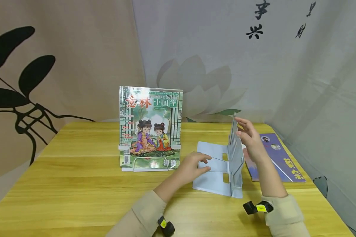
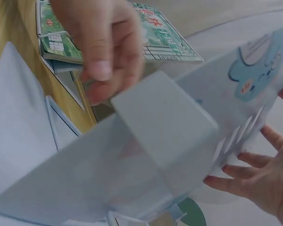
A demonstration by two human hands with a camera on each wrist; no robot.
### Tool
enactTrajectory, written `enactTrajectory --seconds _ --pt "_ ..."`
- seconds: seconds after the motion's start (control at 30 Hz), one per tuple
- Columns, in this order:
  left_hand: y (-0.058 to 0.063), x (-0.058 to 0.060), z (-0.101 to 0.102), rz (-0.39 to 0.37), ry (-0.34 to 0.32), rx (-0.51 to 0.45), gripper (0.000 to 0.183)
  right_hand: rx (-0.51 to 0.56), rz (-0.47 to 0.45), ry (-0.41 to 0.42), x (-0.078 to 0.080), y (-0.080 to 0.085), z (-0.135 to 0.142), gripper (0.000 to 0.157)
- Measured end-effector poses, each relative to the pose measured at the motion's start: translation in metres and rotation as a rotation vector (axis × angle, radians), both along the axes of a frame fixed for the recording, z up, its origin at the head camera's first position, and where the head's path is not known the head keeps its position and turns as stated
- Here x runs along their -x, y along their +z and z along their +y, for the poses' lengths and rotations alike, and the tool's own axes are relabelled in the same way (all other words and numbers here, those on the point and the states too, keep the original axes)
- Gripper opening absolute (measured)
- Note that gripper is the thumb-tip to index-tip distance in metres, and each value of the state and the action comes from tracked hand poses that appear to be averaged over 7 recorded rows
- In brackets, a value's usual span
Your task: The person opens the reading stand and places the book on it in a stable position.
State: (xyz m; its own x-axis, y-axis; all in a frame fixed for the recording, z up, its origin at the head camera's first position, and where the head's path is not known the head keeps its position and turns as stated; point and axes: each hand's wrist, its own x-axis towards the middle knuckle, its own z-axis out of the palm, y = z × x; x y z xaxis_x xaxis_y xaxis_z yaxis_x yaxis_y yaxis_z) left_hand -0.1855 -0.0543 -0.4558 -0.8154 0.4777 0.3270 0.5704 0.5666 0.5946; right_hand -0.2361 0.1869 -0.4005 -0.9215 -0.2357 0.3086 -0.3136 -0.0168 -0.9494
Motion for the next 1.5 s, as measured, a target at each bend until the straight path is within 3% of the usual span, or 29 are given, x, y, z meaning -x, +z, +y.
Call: enactTrajectory --seconds 0.27,0.4,0.77,1.07,1.2,1.5 --pt "-0.017 0.009 -0.006 -0.063 -0.001 0.017 0.025 0.094 -0.02 0.074 0.008 -0.003 0.006 0.049" --pt "-0.023 0.012 -0.006 -0.059 -0.003 0.073 0.025 0.069 0.004 0.072 0.011 -0.004 0.009 0.051" --pt "-0.027 0.009 0.009 -0.046 0.107 0.252 0.004 0.015 0.05 0.045 0.015 -0.005 0.016 0.053" --pt "-0.026 0.007 0.01 -0.07 0.121 0.225 0.004 0.029 0.012 0.048 0.014 -0.005 0.012 0.054" --pt "-0.027 0.008 0.006 -0.079 0.091 0.168 0.005 0.022 0.021 0.035 0.013 -0.005 0.01 0.055" --pt "-0.031 0.015 -0.005 -0.182 -0.009 0.032 0.008 0.025 -0.013 0.021 0.008 -0.004 0.004 0.055"
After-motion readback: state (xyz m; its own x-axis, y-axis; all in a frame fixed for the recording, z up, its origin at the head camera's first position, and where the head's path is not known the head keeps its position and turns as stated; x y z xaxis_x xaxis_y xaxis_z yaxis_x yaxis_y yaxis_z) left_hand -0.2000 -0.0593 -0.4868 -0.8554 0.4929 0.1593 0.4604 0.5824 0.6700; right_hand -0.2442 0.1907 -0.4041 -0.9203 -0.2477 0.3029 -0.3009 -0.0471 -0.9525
